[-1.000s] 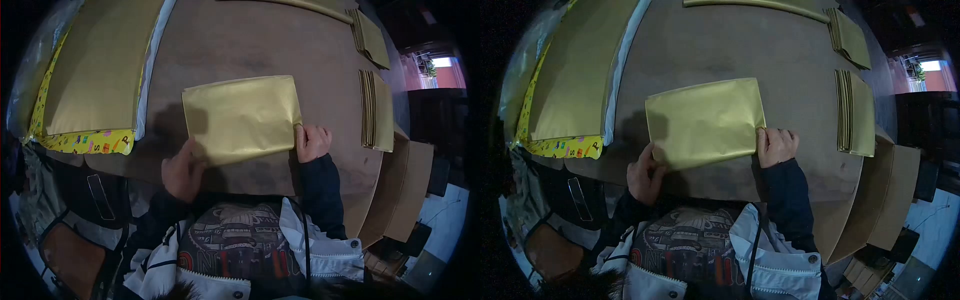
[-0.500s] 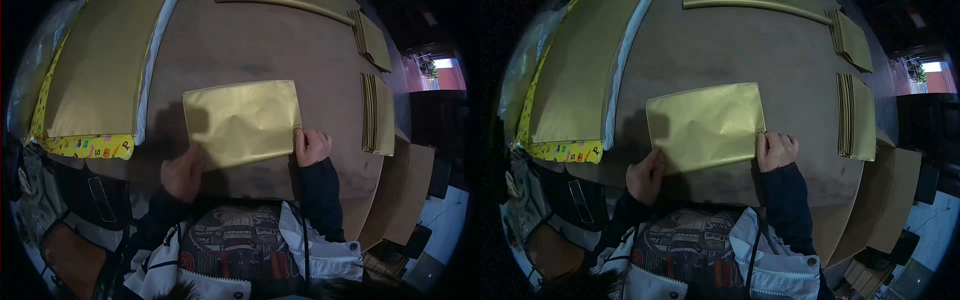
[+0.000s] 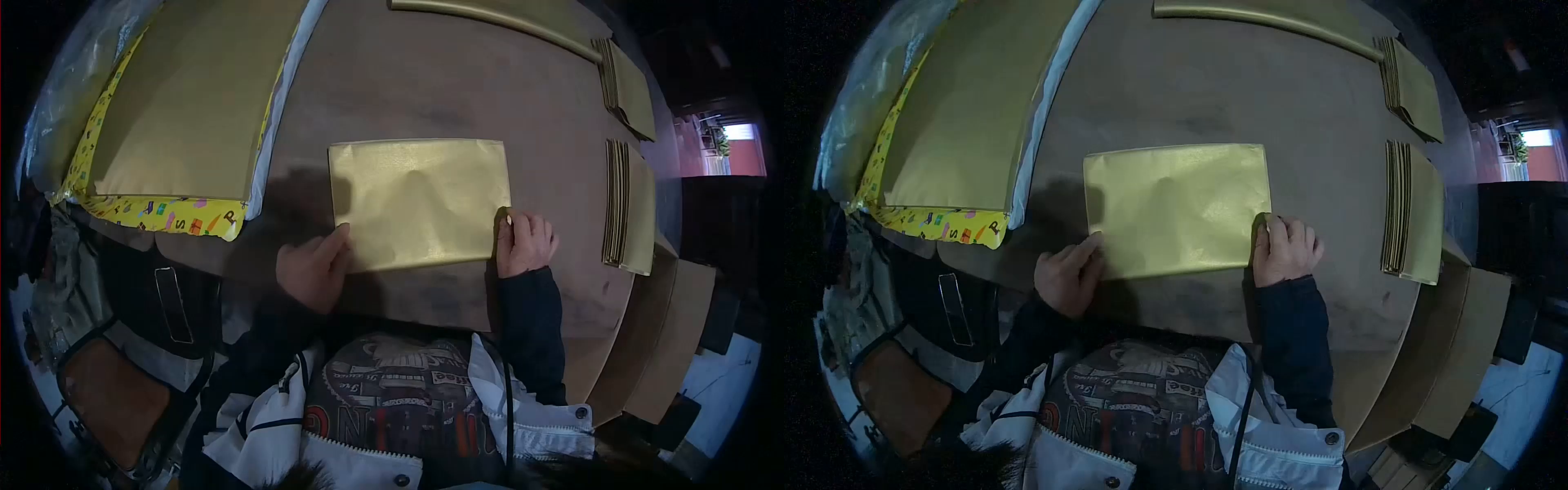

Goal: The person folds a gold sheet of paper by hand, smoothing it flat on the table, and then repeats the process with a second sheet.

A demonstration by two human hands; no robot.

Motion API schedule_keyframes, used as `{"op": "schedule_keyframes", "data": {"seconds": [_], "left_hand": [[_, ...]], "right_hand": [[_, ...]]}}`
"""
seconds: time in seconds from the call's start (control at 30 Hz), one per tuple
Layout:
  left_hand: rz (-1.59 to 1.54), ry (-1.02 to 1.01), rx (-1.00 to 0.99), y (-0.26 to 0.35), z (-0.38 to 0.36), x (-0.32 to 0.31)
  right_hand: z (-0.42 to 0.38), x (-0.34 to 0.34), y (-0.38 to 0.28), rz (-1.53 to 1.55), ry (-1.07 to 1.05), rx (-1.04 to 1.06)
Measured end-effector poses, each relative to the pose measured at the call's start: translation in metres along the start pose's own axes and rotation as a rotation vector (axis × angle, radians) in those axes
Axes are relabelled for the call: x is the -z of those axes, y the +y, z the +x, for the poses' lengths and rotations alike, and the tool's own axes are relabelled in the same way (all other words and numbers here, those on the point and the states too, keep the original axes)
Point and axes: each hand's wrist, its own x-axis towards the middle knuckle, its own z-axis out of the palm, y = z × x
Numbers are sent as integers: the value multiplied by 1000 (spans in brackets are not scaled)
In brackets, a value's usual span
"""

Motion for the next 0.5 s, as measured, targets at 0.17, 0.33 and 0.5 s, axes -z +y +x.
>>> {"op": "schedule_keyframes", "data": {"seconds": [0.17, 0.33, 0.5], "left_hand": [[-201, 62, 42, -6, 8, 4], [-402, 91, 137, -31, 71, 3], [-286, 133, 81, -46, 124, 5]], "right_hand": [[-2, -7, 5, 17, 21, 28], [-2, -5, 5, -3, -2, 34], [-3, -5, 5, 43, -9, -20]]}}
